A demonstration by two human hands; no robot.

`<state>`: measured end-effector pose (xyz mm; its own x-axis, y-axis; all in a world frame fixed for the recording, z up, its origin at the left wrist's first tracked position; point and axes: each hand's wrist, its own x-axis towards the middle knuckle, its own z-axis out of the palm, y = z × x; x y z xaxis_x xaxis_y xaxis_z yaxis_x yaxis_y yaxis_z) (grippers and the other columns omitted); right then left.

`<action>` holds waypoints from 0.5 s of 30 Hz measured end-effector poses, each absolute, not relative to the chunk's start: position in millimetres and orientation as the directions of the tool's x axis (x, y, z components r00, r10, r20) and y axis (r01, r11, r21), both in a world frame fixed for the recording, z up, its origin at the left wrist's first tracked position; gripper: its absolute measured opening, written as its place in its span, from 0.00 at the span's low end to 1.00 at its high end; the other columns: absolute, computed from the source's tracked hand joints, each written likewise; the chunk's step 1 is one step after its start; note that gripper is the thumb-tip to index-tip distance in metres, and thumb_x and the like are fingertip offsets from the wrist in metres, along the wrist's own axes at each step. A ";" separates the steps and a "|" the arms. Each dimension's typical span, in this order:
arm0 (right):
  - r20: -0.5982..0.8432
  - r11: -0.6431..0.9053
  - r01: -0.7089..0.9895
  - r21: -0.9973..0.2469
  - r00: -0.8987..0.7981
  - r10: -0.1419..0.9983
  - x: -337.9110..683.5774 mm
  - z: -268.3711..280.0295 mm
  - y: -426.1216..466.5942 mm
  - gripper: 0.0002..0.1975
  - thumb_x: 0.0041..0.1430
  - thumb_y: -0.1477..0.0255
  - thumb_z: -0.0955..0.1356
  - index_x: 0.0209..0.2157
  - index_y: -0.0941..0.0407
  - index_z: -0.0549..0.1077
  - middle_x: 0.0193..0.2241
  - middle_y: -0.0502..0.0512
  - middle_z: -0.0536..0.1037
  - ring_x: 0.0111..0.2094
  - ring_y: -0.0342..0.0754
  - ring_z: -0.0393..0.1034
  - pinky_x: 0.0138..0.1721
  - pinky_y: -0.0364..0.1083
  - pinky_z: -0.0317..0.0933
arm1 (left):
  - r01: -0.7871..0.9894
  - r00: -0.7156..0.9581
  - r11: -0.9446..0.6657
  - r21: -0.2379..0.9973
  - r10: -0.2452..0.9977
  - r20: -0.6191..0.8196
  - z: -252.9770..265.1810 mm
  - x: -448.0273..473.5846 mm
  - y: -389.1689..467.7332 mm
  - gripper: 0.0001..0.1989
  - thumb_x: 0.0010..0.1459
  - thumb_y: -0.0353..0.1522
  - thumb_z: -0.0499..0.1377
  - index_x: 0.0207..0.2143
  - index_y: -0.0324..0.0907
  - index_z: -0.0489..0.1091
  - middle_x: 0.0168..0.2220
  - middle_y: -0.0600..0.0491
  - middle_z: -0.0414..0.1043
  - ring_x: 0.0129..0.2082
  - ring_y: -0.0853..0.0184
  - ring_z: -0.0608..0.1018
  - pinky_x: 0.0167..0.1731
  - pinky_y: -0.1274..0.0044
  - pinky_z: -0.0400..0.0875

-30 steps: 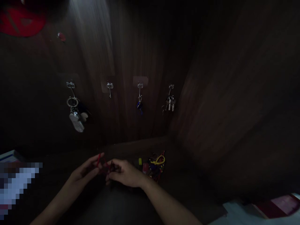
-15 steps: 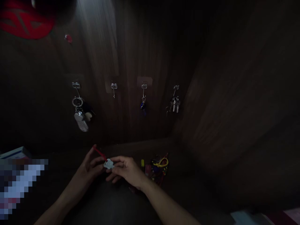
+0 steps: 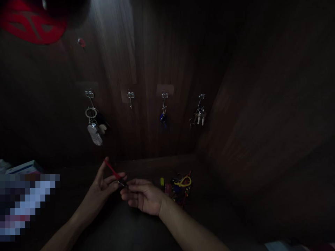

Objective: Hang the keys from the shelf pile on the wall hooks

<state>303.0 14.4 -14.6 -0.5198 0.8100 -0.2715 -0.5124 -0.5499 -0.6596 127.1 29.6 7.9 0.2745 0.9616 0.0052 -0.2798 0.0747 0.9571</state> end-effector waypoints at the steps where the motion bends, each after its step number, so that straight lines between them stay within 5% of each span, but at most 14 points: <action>1: -0.263 -0.555 -0.512 -0.655 -0.534 0.803 303.6 -15.2 14.7 0.12 0.51 0.73 0.71 0.37 0.61 0.68 0.31 0.56 0.80 0.29 0.43 0.76 0.25 0.37 0.64 | -0.259 0.247 0.057 0.964 0.969 0.009 7.8 127.2 30.0 0.47 0.50 0.32 0.64 0.63 0.56 0.36 0.34 0.57 0.77 0.40 0.65 0.79 0.44 0.70 0.69; 8: -0.199 -0.473 -0.422 -0.773 -0.547 0.814 293.3 -14.6 12.1 0.18 0.53 0.61 0.69 0.37 0.62 0.68 0.28 0.59 0.79 0.28 0.49 0.76 0.26 0.42 0.65 | -0.195 0.133 0.019 0.981 0.991 0.007 5.8 126.3 34.3 0.47 0.46 0.33 0.65 0.63 0.51 0.41 0.24 0.64 0.71 0.27 0.71 0.76 0.35 0.77 0.70; 15: -0.079 -0.123 -0.222 -0.967 -0.198 0.977 297.9 -1.8 18.4 0.16 0.50 0.59 0.70 0.32 0.59 0.72 0.31 0.55 0.76 0.33 0.46 0.72 0.31 0.44 0.63 | -0.164 0.156 0.025 0.986 0.988 0.001 0.0 126.1 35.7 0.51 0.45 0.34 0.65 0.64 0.47 0.37 0.21 0.65 0.69 0.25 0.71 0.74 0.33 0.77 0.68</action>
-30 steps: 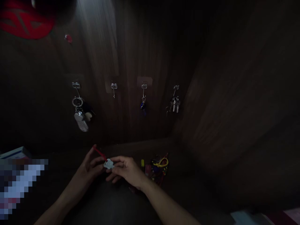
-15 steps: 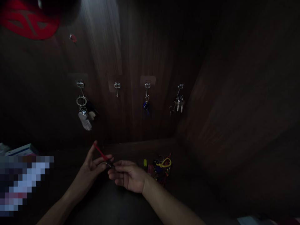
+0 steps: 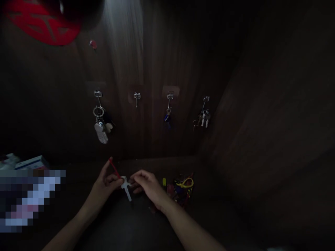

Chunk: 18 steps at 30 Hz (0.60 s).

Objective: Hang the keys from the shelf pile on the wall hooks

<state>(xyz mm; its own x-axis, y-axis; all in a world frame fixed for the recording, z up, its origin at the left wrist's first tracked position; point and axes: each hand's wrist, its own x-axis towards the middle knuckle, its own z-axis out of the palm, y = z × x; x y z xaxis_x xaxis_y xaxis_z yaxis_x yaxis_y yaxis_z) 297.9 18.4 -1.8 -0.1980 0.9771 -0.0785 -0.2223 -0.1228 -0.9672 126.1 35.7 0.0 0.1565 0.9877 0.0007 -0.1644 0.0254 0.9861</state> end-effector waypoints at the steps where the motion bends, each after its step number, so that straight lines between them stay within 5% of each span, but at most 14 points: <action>1: -0.050 -0.077 -0.168 -0.983 -0.160 0.986 299.6 1.9 20.3 0.16 0.51 0.59 0.70 0.33 0.59 0.73 0.33 0.55 0.76 0.34 0.46 0.72 0.32 0.44 0.63 | -0.167 0.177 0.030 0.986 0.984 0.000 -1.6 126.8 35.2 0.52 0.44 0.33 0.66 0.64 0.47 0.37 0.21 0.65 0.69 0.24 0.71 0.73 0.32 0.77 0.67; 6: 0.047 0.060 0.079 -0.995 -0.149 0.988 298.3 21.6 29.5 0.15 0.52 0.59 0.68 0.32 0.57 0.74 0.31 0.52 0.75 0.32 0.44 0.68 0.32 0.43 0.58 | -0.129 0.331 0.058 0.990 0.944 -0.012 -7.0 131.8 25.0 0.49 0.46 0.31 0.64 0.64 0.47 0.39 0.21 0.65 0.66 0.23 0.72 0.72 0.32 0.77 0.66; 11: 0.075 0.097 0.153 -0.983 -0.141 0.987 281.5 28.2 37.2 0.08 0.45 0.67 0.72 0.24 0.57 0.73 0.21 0.46 0.70 0.25 0.41 0.62 0.30 0.42 0.55 | -0.077 0.407 0.063 0.995 0.913 -0.026 -13.7 133.0 17.2 0.45 0.48 0.29 0.63 0.64 0.47 0.42 0.23 0.63 0.69 0.26 0.70 0.74 0.34 0.75 0.66; 14: 0.007 0.012 0.046 -0.999 -0.114 0.993 275.9 25.5 39.7 0.07 0.44 0.69 0.72 0.22 0.57 0.72 0.20 0.45 0.69 0.24 0.40 0.61 0.29 0.42 0.53 | -0.082 0.390 0.069 0.994 0.920 -0.032 -15.3 132.3 18.4 0.45 0.47 0.29 0.63 0.64 0.47 0.43 0.23 0.63 0.69 0.26 0.70 0.74 0.34 0.75 0.67; 18: -0.071 -0.119 -0.315 -0.941 -0.161 0.984 276.3 25.7 39.9 0.08 0.42 0.69 0.73 0.23 0.58 0.73 0.21 0.46 0.70 0.23 0.39 0.61 0.28 0.41 0.53 | -0.155 0.367 0.064 0.986 0.930 -0.003 -12.2 131.4 21.9 0.38 0.46 0.31 0.64 0.59 0.46 0.54 0.25 0.61 0.70 0.27 0.69 0.75 0.35 0.74 0.68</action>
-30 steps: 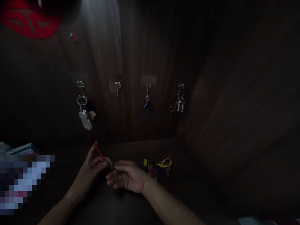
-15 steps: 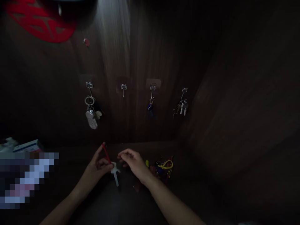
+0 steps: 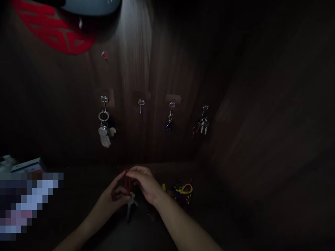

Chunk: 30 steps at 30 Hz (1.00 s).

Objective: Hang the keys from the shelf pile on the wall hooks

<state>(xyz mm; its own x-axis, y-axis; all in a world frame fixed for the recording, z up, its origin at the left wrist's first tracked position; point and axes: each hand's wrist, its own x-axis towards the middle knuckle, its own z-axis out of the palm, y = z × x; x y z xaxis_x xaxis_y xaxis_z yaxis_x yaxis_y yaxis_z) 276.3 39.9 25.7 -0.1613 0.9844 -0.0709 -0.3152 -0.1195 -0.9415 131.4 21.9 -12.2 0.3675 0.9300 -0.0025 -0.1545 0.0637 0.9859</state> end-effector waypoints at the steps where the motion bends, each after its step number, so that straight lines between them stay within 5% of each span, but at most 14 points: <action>1: -0.056 -0.119 -0.400 -0.909 -0.164 0.985 277.0 28.1 39.7 0.08 0.41 0.70 0.74 0.23 0.58 0.73 0.22 0.47 0.71 0.24 0.40 0.62 0.29 0.41 0.55 | -0.172 0.380 0.063 0.983 0.925 0.008 -11.7 131.5 22.4 0.36 0.46 0.31 0.65 0.58 0.46 0.56 0.25 0.60 0.71 0.28 0.68 0.75 0.35 0.74 0.68; 5: 0.031 0.008 -0.609 -0.793 -0.028 0.999 282.4 49.3 41.9 0.09 0.41 0.70 0.74 0.28 0.57 0.76 0.27 0.50 0.75 0.28 0.42 0.64 0.33 0.42 0.59 | -0.215 0.440 0.076 0.974 0.898 0.027 -15.6 133.6 23.0 0.32 0.47 0.35 0.65 0.54 0.47 0.60 0.27 0.57 0.73 0.28 0.66 0.76 0.35 0.72 0.68; 8: 0.146 0.195 -0.558 -0.806 0.132 0.980 290.6 72.2 48.4 0.12 0.44 0.70 0.72 0.34 0.56 0.77 0.34 0.54 0.77 0.32 0.44 0.66 0.35 0.44 0.60 | -0.194 0.466 0.096 0.976 0.885 0.005 -22.1 135.6 24.0 0.32 0.46 0.38 0.66 0.54 0.47 0.60 0.30 0.55 0.74 0.28 0.66 0.76 0.35 0.72 0.68; 13: 0.440 0.483 -0.211 -0.850 0.221 0.870 305.0 106.8 66.4 0.15 0.51 0.69 0.68 0.43 0.52 0.76 0.46 0.54 0.74 0.38 0.46 0.67 0.34 0.43 0.61 | -0.181 0.487 0.112 0.977 0.873 -0.010 -29.9 135.4 26.3 0.34 0.45 0.43 0.66 0.54 0.48 0.61 0.30 0.54 0.74 0.28 0.65 0.76 0.35 0.71 0.68; 17: 0.642 0.625 0.144 -0.767 0.178 0.746 309.0 126.4 83.1 0.16 0.57 0.68 0.64 0.47 0.49 0.73 0.48 0.52 0.71 0.40 0.45 0.66 0.35 0.43 0.62 | -0.199 0.493 0.106 0.974 0.870 0.006 -37.2 135.5 28.1 0.34 0.43 0.44 0.66 0.53 0.48 0.61 0.29 0.55 0.73 0.28 0.65 0.76 0.35 0.70 0.68; 24: 0.762 0.659 0.435 -0.613 0.104 0.640 304.4 148.8 107.5 0.18 0.59 0.74 0.61 0.49 0.51 0.71 0.45 0.54 0.72 0.45 0.46 0.66 0.48 0.47 0.59 | -0.206 0.445 0.066 0.976 0.895 0.034 -44.4 135.6 31.5 0.34 0.44 0.45 0.65 0.53 0.48 0.61 0.29 0.55 0.73 0.28 0.65 0.76 0.35 0.70 0.67; 30: 0.801 0.562 0.719 -0.408 -0.012 0.598 308.6 158.6 113.8 0.16 0.57 0.78 0.61 0.43 0.53 0.74 0.38 0.54 0.75 0.42 0.49 0.67 0.46 0.49 0.60 | -0.210 0.451 0.043 0.977 0.890 0.058 -45.5 133.4 34.6 0.30 0.45 0.45 0.65 0.51 0.49 0.63 0.30 0.55 0.74 0.28 0.66 0.75 0.35 0.71 0.68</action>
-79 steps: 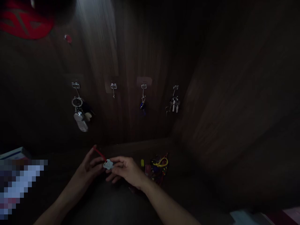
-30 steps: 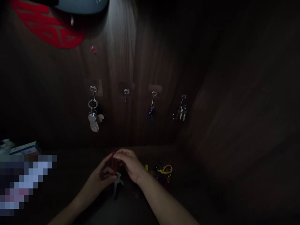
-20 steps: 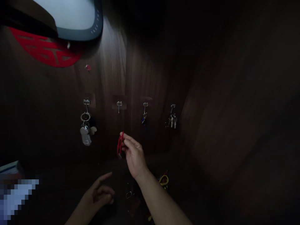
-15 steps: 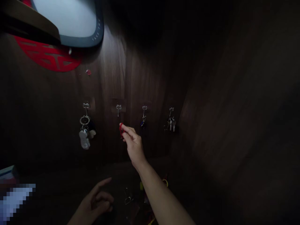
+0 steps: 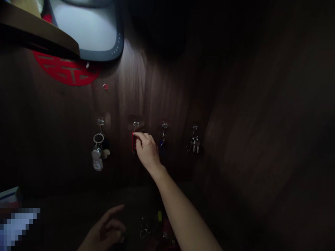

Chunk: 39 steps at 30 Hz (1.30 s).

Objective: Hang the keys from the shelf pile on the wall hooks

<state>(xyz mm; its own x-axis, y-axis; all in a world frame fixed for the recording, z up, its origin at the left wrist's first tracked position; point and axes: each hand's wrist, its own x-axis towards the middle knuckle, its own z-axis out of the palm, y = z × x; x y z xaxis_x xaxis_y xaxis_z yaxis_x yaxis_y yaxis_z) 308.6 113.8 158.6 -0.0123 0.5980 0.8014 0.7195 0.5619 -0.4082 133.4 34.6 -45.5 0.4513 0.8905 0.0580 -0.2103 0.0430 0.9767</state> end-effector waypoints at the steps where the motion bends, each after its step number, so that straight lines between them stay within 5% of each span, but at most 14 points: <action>1: 0.807 0.548 0.745 -0.380 -0.023 0.590 310.0 158.9 113.4 0.16 0.57 0.79 0.60 0.43 0.53 0.74 0.37 0.54 0.75 0.42 0.49 0.67 0.46 0.49 0.60 | -0.212 0.450 0.049 0.976 0.892 0.053 -45.6 133.5 34.9 0.30 0.45 0.44 0.65 0.51 0.49 0.63 0.30 0.55 0.74 0.27 0.66 0.75 0.35 0.71 0.68; 14: 0.695 0.509 0.754 -0.414 -0.099 0.712 339.2 116.8 80.9 0.14 0.58 0.80 0.62 0.38 0.52 0.75 0.37 0.51 0.76 0.41 0.45 0.68 0.43 0.44 0.61 | 0.019 0.371 0.055 0.998 0.927 -0.058 -16.0 130.2 34.0 0.22 0.45 0.42 0.62 0.43 0.44 0.68 0.27 0.56 0.74 0.28 0.65 0.77 0.35 0.74 0.70; 25: 0.357 0.285 0.774 -0.566 -0.082 0.931 378.5 48.8 31.8 0.12 0.59 0.77 0.62 0.38 0.52 0.76 0.36 0.51 0.76 0.38 0.45 0.70 0.39 0.44 0.60 | 0.267 0.418 -0.061 0.962 0.907 -0.058 -12.2 131.3 30.0 0.14 0.51 0.41 0.56 0.39 0.45 0.71 0.31 0.55 0.76 0.32 0.65 0.78 0.38 0.75 0.71; 33: 0.119 0.170 0.775 -0.609 -0.123 0.985 400.3 20.2 14.2 0.06 0.52 0.76 0.68 0.32 0.54 0.77 0.30 0.49 0.75 0.34 0.45 0.69 0.36 0.42 0.58 | 0.363 0.445 -0.151 0.920 0.895 -0.028 -18.9 132.0 28.7 0.13 0.54 0.40 0.55 0.39 0.46 0.72 0.33 0.55 0.78 0.34 0.65 0.79 0.37 0.76 0.72; 39: 0.052 0.269 0.784 -0.560 -0.291 0.955 400.4 14.4 11.8 0.08 0.50 0.75 0.70 0.33 0.51 0.77 0.35 0.50 0.73 0.41 0.46 0.66 0.44 0.44 0.56 | 0.441 0.485 -0.292 0.849 0.873 0.049 -22.0 132.5 29.2 0.11 0.55 0.38 0.55 0.37 0.49 0.74 0.36 0.57 0.80 0.38 0.64 0.80 0.40 0.77 0.72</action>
